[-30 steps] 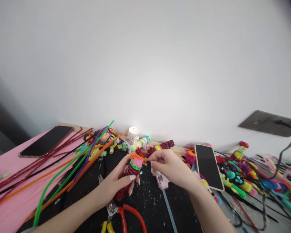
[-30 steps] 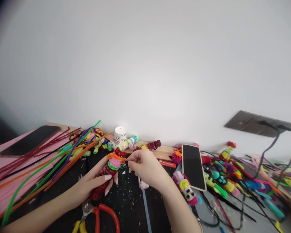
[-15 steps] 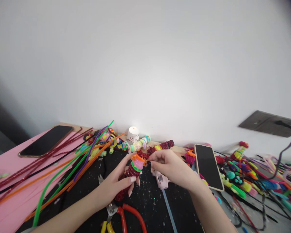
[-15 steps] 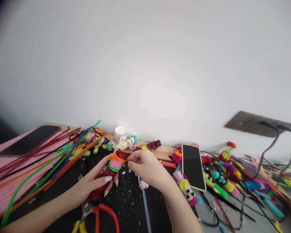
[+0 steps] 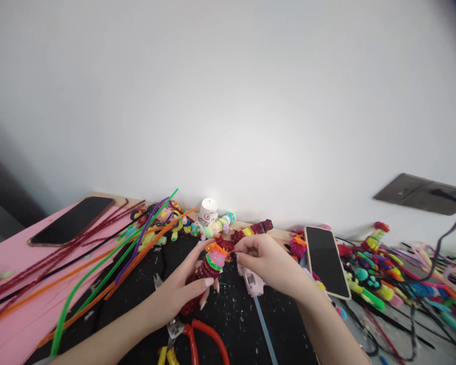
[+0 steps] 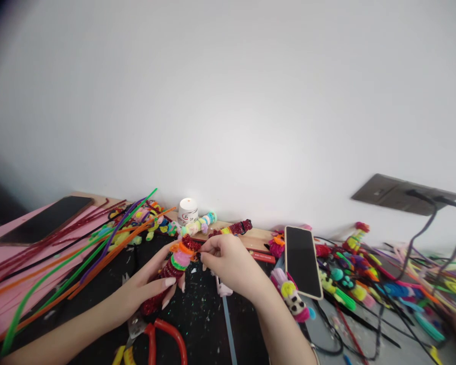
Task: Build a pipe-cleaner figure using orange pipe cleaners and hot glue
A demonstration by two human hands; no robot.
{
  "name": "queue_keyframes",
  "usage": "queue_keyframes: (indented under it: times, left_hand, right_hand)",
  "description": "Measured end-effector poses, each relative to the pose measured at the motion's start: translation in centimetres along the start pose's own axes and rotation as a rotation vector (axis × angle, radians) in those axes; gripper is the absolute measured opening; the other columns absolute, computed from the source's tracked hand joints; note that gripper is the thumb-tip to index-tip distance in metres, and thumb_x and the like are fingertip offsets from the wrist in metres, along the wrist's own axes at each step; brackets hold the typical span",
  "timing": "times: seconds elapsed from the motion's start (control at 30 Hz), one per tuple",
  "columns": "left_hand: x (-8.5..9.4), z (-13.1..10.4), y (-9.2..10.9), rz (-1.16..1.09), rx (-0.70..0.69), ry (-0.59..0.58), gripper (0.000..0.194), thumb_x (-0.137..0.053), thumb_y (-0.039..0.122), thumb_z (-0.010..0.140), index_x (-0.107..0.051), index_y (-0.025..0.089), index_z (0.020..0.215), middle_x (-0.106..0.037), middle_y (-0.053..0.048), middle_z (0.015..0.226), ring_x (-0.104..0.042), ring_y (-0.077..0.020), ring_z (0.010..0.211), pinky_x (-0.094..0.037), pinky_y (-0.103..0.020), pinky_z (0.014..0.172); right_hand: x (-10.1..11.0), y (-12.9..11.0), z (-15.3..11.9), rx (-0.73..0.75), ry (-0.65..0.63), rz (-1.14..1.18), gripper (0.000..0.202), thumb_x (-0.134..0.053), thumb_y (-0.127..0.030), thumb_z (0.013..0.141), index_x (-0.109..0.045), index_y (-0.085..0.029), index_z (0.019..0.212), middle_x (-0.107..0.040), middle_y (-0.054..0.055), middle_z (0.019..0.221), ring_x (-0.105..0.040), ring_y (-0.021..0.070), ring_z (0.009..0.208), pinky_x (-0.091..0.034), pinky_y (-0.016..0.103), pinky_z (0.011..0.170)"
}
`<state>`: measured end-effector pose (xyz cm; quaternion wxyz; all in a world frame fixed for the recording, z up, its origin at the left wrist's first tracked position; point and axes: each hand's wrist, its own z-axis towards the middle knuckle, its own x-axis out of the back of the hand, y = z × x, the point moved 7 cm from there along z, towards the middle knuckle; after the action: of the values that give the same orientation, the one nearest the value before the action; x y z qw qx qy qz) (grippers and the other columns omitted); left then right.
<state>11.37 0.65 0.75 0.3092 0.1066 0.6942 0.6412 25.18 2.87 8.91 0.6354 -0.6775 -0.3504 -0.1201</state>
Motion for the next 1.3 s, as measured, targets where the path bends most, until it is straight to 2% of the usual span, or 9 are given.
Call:
queue_keyframes:
  times: [0.4,0.6,0.83,1.3]
  left_hand:
    - [0.2,0.1,-0.2,0.001,-0.001,-0.004,0.073,-0.055,0.035,0.088,-0.011,0.024,0.145,-0.061,-0.002,0.086,-0.051,-0.0108,0.056,-0.041,-0.027,0.057]
    - [0.2,0.1,-0.1,0.002,-0.015,-0.009,0.073,-0.056,0.037,0.087,-0.012,0.023,0.145,-0.061,-0.002,0.084,-0.05,-0.01,0.055,-0.04,-0.025,0.056]
    - [0.1,0.2,-0.2,0.002,-0.01,-0.013,0.073,-0.055,0.036,0.087,-0.013,0.024,0.146,-0.061,-0.003,0.084,-0.051,-0.0102,0.054,-0.039,-0.025,0.054]
    - [0.0,0.3,-0.1,-0.007,-0.042,-0.025,0.072,-0.055,0.036,0.088,-0.014,0.024,0.145,-0.061,-0.003,0.084,-0.049,-0.0094,0.053,-0.038,-0.023,0.053]
  right_hand:
    - [0.0,0.0,0.0,0.02,-0.015,-0.015,0.014,-0.049,-0.014,0.074,-0.062,-0.016,0.067,-0.054,-0.004,0.057,-0.044,0.0083,0.051,-0.03,0.021,0.047]
    - [0.1,0.3,-0.3,-0.027,-0.046,0.027,0.018,-0.053,-0.014,0.073,-0.068,-0.015,0.084,-0.057,-0.004,0.062,-0.046,0.0084,0.052,-0.033,0.021,0.048]
    - [-0.7,0.7,0.0,-0.044,-0.068,0.085,0.015,-0.053,-0.011,0.07,-0.065,-0.016,0.079,-0.056,-0.004,0.061,-0.049,0.009,0.054,-0.035,0.02,0.049]
    - [-0.3,0.8,0.0,-0.016,-0.047,0.055,0.016,-0.054,-0.013,0.07,-0.065,-0.016,0.082,-0.061,-0.002,0.064,-0.054,0.0114,0.058,-0.038,0.021,0.05]
